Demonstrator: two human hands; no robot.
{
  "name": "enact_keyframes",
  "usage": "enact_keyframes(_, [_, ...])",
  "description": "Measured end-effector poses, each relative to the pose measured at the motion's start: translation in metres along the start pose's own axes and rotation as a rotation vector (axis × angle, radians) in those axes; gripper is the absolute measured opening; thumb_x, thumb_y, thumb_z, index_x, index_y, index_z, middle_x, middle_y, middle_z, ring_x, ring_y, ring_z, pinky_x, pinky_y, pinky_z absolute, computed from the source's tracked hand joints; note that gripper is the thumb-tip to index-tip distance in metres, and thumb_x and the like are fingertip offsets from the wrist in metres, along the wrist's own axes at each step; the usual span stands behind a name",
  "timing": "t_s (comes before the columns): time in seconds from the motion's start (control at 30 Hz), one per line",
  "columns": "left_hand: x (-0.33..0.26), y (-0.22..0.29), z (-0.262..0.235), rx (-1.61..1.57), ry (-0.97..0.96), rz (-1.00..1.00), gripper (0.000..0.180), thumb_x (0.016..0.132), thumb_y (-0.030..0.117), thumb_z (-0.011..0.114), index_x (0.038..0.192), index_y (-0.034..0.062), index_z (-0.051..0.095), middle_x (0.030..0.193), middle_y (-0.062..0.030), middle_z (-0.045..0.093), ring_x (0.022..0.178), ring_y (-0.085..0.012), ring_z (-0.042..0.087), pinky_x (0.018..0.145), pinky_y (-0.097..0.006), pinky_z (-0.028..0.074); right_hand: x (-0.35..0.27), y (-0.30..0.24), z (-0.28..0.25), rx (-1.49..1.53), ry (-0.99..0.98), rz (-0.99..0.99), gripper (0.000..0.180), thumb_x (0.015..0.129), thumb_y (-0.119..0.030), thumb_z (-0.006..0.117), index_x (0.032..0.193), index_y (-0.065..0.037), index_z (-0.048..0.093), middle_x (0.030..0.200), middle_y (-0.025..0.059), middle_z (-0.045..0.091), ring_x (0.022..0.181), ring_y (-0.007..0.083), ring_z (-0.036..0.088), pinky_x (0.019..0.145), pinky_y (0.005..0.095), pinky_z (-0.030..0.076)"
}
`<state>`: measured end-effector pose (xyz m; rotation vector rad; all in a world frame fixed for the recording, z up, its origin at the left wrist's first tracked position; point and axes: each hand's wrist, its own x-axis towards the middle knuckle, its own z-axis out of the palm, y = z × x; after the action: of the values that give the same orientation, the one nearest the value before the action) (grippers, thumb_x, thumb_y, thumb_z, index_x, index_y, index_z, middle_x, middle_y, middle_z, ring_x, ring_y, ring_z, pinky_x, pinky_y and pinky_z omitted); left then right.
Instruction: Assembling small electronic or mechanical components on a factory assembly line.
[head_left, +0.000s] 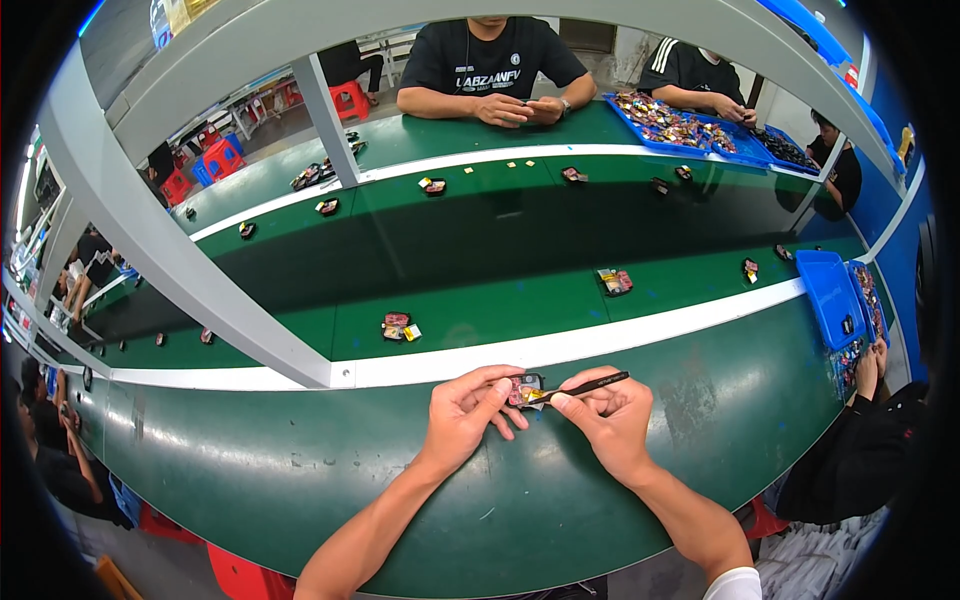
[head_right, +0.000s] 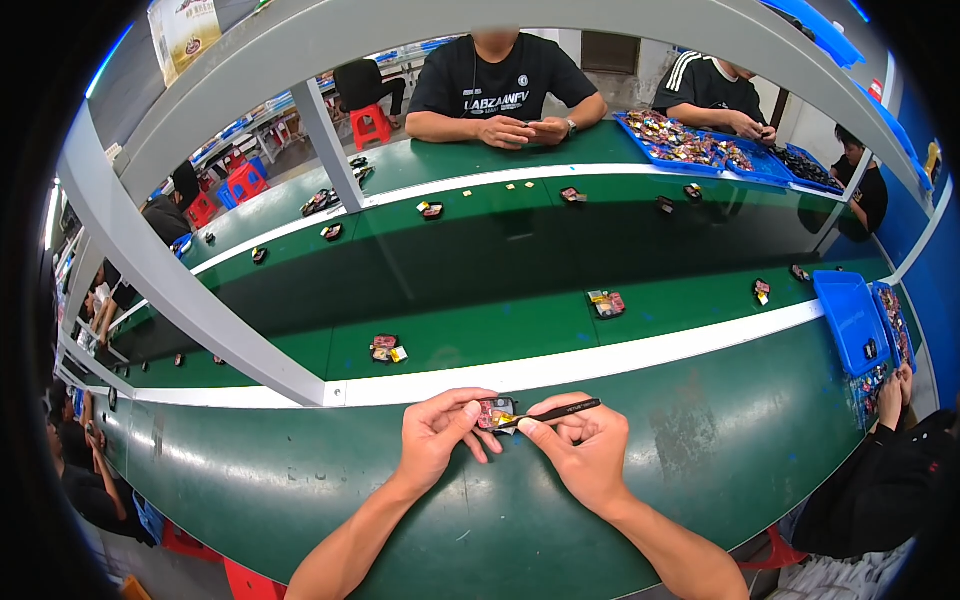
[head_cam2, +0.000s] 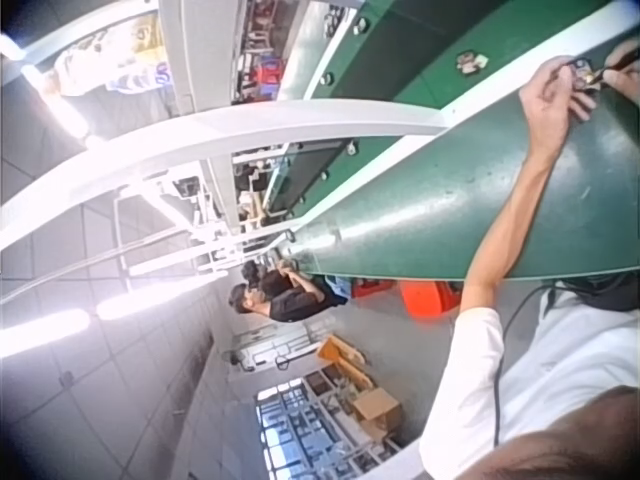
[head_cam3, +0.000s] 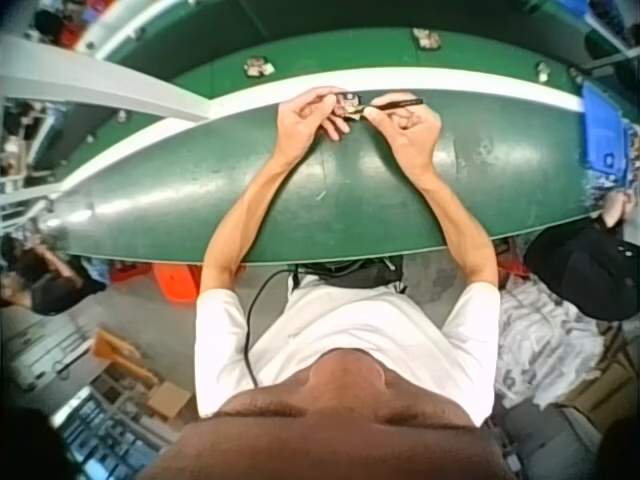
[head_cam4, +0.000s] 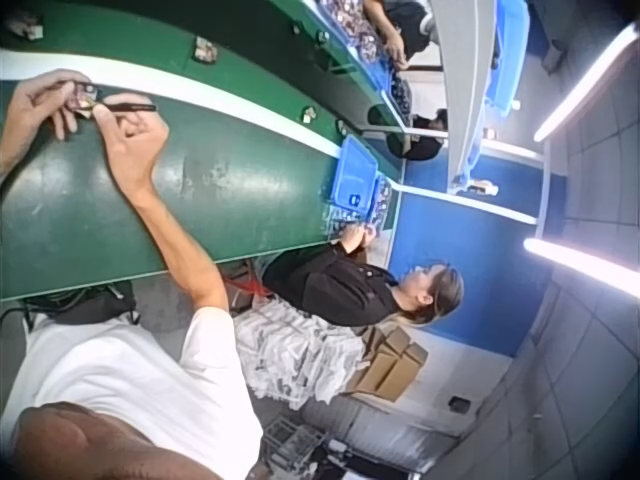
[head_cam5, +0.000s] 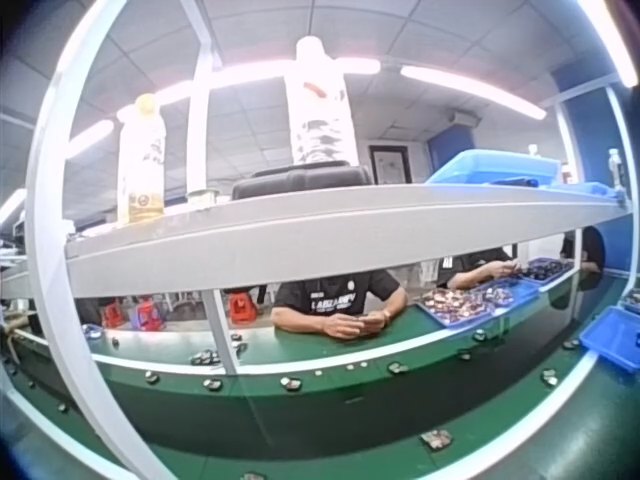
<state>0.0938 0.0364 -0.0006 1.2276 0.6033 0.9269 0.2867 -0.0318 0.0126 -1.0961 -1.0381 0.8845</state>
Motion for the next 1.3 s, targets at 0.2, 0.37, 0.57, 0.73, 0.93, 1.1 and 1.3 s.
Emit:
enact_keyframes(0.2, [0.0009,-0.0006,0.0009,0.01,0.003,0.0,0.032,0.105,0.015,0.056,0.127,-0.0077,0.063,0.101,-0.0183,0.07,0.075,-0.0229,0.073,0.058,-0.029,0.06,-0.0023,0.0038,0.0,-0.018,0.008,-0.001,0.015,0.086,0.005,0.078,0.098,0.005,0.07,0.078,0.0005,0.07,0.055,-0.0041,0.042,0.047,0.0164,0.029])
enact_keyframes(0.37, [0.001,0.0,-0.0003,-0.003,0.009,-0.013,0.033,0.106,0.016,0.056,0.127,-0.0079,0.063,0.1,-0.0184,0.071,0.073,-0.0232,0.073,0.057,-0.029,0.06,-0.0029,0.0026,0.0026,-0.022,0.011,-0.012,0.015,0.086,0.004,0.078,0.098,0.005,0.07,0.078,0.0005,0.07,0.055,-0.004,0.042,0.047,0.0163,0.029])
enact_keyframes(0.57, [0.0009,-0.0004,0.0002,0.006,0.003,-0.009,0.032,0.106,0.015,0.056,0.126,-0.0082,0.063,0.098,-0.0182,0.071,0.071,-0.0231,0.073,0.057,-0.029,0.06,-0.0026,0.0038,0.0001,-0.034,0.013,-0.029,0.015,0.085,0.004,0.079,0.097,0.005,0.07,0.078,0.0011,0.07,0.054,-0.0036,0.042,0.047,0.0164,0.029])
enact_keyframes(0.73, [-0.0007,-0.0012,-0.0009,0.0,0.005,-0.02,0.031,0.105,0.014,0.056,0.125,-0.0087,0.063,0.096,-0.018,0.071,0.07,-0.0227,0.073,0.057,-0.029,0.06,-0.0032,0.0039,0.0019,-0.061,0.003,-0.024,0.015,0.084,0.004,0.079,0.096,0.005,0.07,0.077,0.0006,0.07,0.053,-0.0034,0.042,0.047,0.0167,0.029])
enact_keyframes(0.93, [0.0006,-0.0024,0.0003,-0.006,0.009,-0.022,0.031,0.105,0.013,0.057,0.125,-0.009,0.064,0.095,-0.0179,0.071,0.07,-0.0219,0.072,0.057,-0.029,0.061,-0.0035,0.0007,0.0012,-0.084,0.01,-0.017,0.014,0.084,0.003,0.08,0.096,0.004,0.071,0.075,0.0,0.069,0.052,-0.0033,0.041,0.046,0.0169,0.029])
enact_keyframes(1.1, [0.0009,-0.0017,0.0001,0.006,0.008,-0.022,0.031,0.105,0.013,0.057,0.125,-0.0093,0.064,0.094,-0.0182,0.071,0.07,-0.0219,0.072,0.057,-0.029,0.061,-0.0039,0.0027,0.0029,-0.143,0.002,-0.072,0.013,0.084,0.003,0.08,0.095,0.002,0.073,0.071,-0.002,0.067,0.051,-0.0033,0.04,0.045,0.0175,0.027])
enact_keyframes(1.3, [0.0012,-0.0021,0.0013,-0.003,0.009,-0.022,0.031,0.105,0.013,0.057,0.125,-0.0092,0.063,0.094,-0.0182,0.071,0.07,-0.0221,0.072,0.058,-0.029,0.061,-0.0058,0.0039,0.0022,-0.178,0.016,-0.11,0.013,0.084,0.002,0.08,0.095,0.001,0.073,0.069,-0.003,0.066,0.05,-0.0033,0.04,0.044,0.0178,0.027])
